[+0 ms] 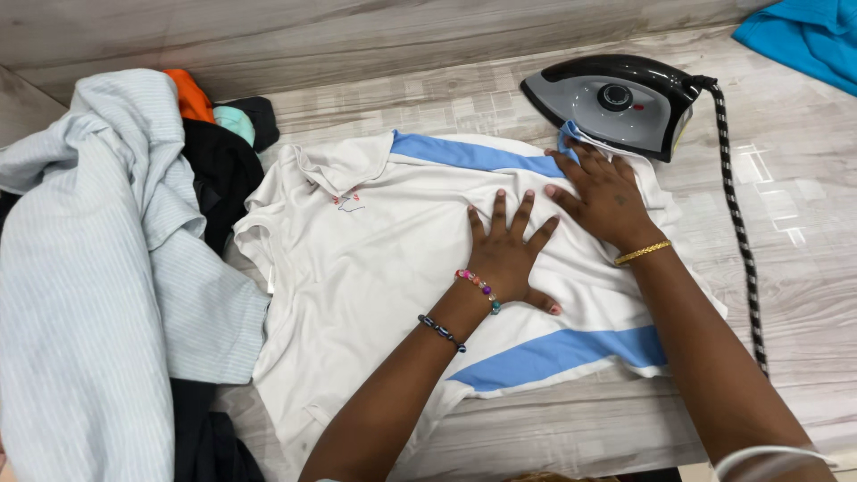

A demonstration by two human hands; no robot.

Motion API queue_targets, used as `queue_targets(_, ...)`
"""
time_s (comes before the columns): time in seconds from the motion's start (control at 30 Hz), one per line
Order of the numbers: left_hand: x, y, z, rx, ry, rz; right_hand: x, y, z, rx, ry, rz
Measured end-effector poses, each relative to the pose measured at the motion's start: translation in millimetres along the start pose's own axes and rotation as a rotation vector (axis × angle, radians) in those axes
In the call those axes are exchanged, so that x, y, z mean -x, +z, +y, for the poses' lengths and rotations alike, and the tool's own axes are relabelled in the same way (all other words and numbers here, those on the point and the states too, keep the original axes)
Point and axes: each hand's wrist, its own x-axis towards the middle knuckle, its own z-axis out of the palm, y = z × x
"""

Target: The person irons a light-colored striped shirt on a table, smoothing the fabric with one hand while moving the iron with the other. They then switch to a white t-shirt with blue trim, flatten it, and continue ironing both sides.

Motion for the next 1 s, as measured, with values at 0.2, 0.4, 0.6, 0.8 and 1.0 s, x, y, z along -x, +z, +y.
queue_targets(0.2, -43.2, 11.6, 1.2, 0.079, 0.134, 0.301, -5.6, 4.2, 75.0, 0.067, 0.175, 0.036)
queue_targets(0.4, 6.5, 5.1, -29.9, 0.234, 0.198, 0.538, 7.4, -25.1, 146.5, 0.127, 0.253, 0.189)
queue_targets(0.6, 74.7, -15.9, -100.0, 0.135, -0.19, 0.322, 23.2, -24.2, 53.3, 0.169, 0.483, -0.19)
queue_targets(0.8, 66.3, -8.3, -186.6, -0.204, -0.258, 0.613, -40.9, -0.1, 48.2, -0.181, -0.104, -0.053)
queue_targets(1.0, 123.0, -39.7, -167.5, 0.037, -0.378, 0.558, -17.1, -44.6, 5.2, -0.405, 0.126, 0.117)
